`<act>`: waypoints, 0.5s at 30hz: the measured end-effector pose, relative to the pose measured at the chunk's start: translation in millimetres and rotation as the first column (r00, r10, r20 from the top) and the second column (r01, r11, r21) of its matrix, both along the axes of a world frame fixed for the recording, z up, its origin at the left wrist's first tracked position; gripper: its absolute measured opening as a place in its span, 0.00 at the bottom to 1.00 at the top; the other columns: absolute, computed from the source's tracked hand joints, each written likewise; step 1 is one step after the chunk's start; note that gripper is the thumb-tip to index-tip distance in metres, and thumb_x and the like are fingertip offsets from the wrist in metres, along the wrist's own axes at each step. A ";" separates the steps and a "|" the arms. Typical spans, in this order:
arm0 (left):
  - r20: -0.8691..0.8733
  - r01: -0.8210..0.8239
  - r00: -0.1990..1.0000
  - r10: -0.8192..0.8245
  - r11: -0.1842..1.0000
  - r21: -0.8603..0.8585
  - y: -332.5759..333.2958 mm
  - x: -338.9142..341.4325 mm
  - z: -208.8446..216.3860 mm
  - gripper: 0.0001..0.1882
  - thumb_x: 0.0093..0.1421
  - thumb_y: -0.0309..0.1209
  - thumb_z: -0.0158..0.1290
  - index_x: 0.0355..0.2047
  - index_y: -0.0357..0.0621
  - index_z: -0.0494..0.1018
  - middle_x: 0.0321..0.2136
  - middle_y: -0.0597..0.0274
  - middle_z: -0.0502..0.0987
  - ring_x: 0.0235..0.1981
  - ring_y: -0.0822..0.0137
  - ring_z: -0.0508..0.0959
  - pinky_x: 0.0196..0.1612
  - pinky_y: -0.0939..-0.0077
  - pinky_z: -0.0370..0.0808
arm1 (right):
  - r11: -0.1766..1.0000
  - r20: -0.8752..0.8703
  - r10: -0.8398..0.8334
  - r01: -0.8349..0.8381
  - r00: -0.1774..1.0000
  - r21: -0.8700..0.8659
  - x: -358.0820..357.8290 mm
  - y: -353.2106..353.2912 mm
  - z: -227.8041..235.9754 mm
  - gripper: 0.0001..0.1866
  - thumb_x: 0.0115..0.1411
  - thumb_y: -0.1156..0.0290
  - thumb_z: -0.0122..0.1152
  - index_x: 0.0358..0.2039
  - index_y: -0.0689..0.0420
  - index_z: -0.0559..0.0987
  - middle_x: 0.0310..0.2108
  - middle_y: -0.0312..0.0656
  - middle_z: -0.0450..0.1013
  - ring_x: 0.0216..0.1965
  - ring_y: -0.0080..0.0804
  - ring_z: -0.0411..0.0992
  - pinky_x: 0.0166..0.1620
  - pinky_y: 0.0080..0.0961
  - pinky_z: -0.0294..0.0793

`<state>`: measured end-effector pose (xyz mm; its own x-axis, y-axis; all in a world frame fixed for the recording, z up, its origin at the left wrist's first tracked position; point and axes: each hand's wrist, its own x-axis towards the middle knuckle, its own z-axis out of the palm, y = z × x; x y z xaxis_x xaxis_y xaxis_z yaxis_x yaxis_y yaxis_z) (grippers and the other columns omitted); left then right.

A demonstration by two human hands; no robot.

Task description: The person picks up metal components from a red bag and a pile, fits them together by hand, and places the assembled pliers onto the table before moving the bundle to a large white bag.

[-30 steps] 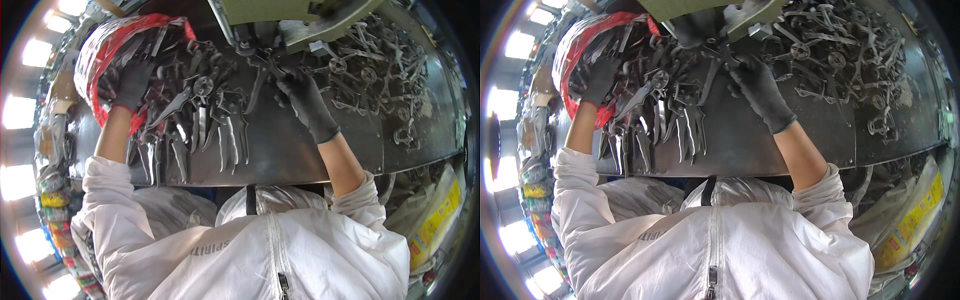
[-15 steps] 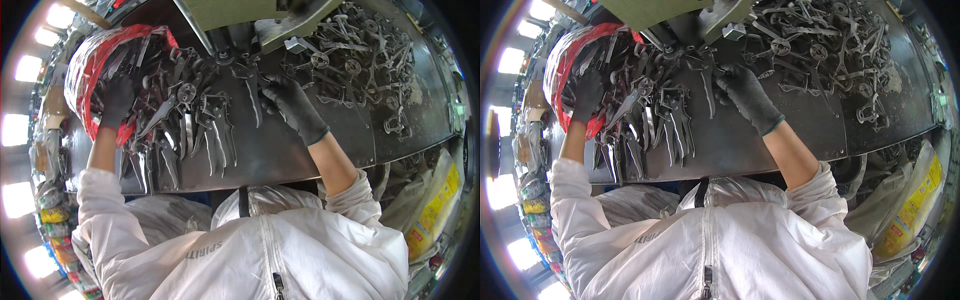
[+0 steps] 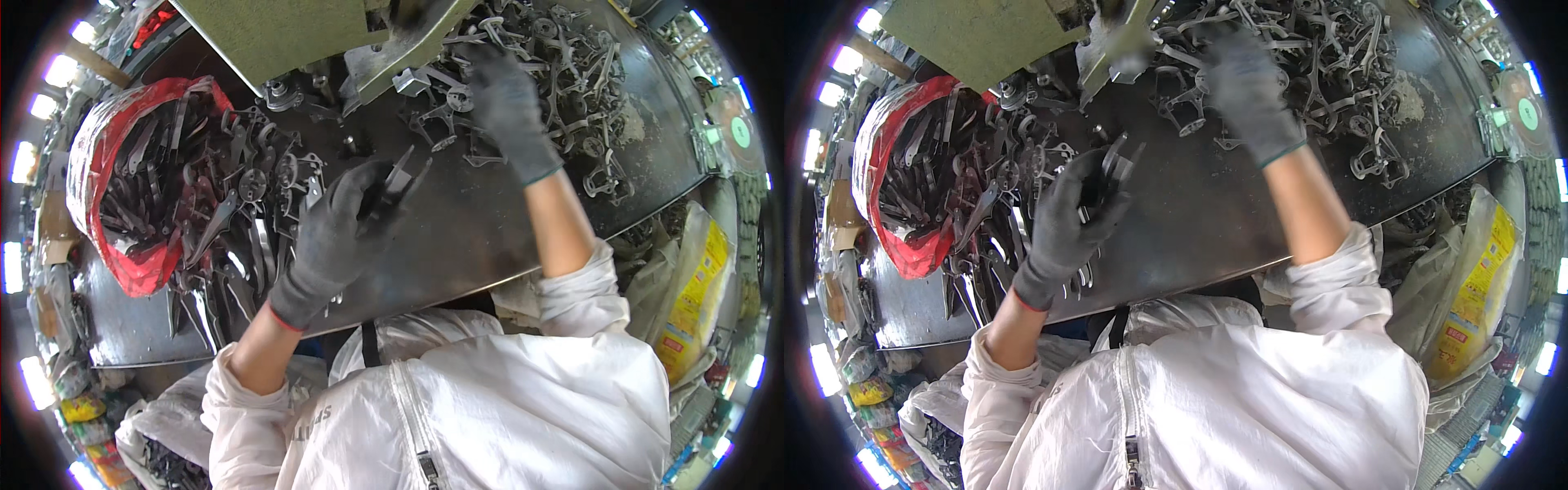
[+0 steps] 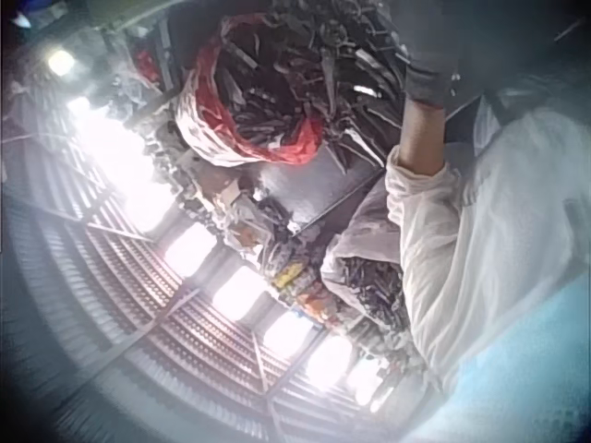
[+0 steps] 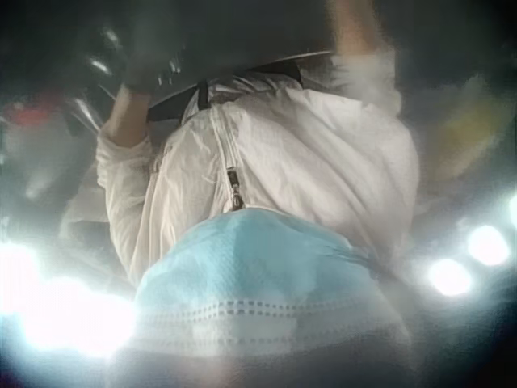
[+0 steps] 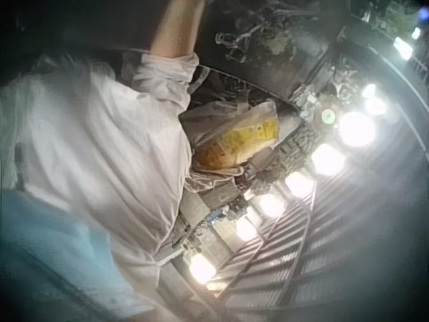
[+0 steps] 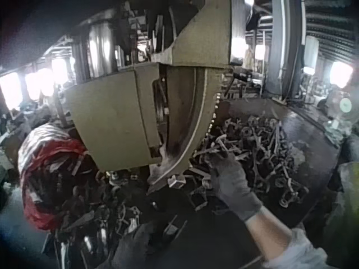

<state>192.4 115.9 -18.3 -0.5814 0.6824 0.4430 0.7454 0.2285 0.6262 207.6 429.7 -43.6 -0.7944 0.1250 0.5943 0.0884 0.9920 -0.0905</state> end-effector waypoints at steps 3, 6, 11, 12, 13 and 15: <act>0.235 0.087 0.968 -0.086 0.996 0.005 13.1 -4.7 -18.8 0.26 0.57 0.30 0.65 0.55 0.40 0.73 0.41 0.51 0.81 0.38 0.58 0.83 0.44 0.67 0.80 | 0.943 0.214 -0.314 0.278 0.925 0.183 6.5 78.1 5.0 0.17 0.61 0.68 0.62 0.52 0.47 0.78 0.52 0.52 0.74 0.50 0.53 0.76 0.53 0.47 0.78; 0.350 0.098 0.936 -0.041 0.984 -0.146 2.6 -21.4 -38.9 0.18 0.60 0.33 0.63 0.48 0.37 0.76 0.36 0.49 0.80 0.36 0.61 0.79 0.43 0.66 0.77 | 0.901 0.261 -0.387 0.304 0.884 0.309 4.0 112.1 -7.0 0.16 0.61 0.67 0.64 0.50 0.46 0.76 0.52 0.52 0.73 0.50 0.55 0.76 0.50 0.50 0.79; 0.074 -0.091 0.988 0.135 0.901 -0.425 -25.7 -42.2 -91.5 0.12 0.61 0.33 0.60 0.35 0.37 0.70 0.26 0.48 0.74 0.26 0.53 0.76 0.33 0.58 0.73 | 0.908 0.282 -0.406 0.347 0.869 0.237 -1.2 124.8 -15.0 0.22 0.61 0.61 0.68 0.53 0.45 0.71 0.52 0.54 0.73 0.49 0.60 0.77 0.48 0.53 0.80; -0.116 -0.215 0.976 0.185 0.910 -0.355 -24.6 -46.1 -94.9 0.12 0.61 0.32 0.59 0.37 0.37 0.70 0.25 0.48 0.74 0.25 0.53 0.76 0.31 0.59 0.73 | 0.912 0.283 -0.397 0.339 0.873 0.232 -1.4 129.9 -17.3 0.22 0.61 0.61 0.68 0.53 0.45 0.71 0.52 0.54 0.73 0.49 0.60 0.77 0.48 0.53 0.80; -0.113 -0.214 0.976 0.186 0.910 -0.356 -19.0 -49.5 -90.3 0.12 0.61 0.32 0.59 0.37 0.37 0.70 0.25 0.48 0.74 0.25 0.53 0.76 0.31 0.59 0.73 | 0.887 0.325 -0.459 0.407 0.826 0.217 -0.3 137.9 -20.8 0.23 0.61 0.60 0.68 0.53 0.46 0.69 0.51 0.54 0.73 0.48 0.61 0.77 0.47 0.54 0.79; 0.065 -0.272 0.940 0.334 0.853 -0.446 -11.4 -61.0 -79.2 0.19 0.59 0.34 0.57 0.44 0.33 0.71 0.33 0.33 0.78 0.36 0.36 0.80 0.38 0.47 0.76 | 0.869 0.380 -0.495 0.446 0.781 0.216 -2.0 147.4 -26.4 0.25 0.62 0.59 0.67 0.54 0.48 0.65 0.47 0.56 0.75 0.48 0.63 0.77 0.46 0.55 0.79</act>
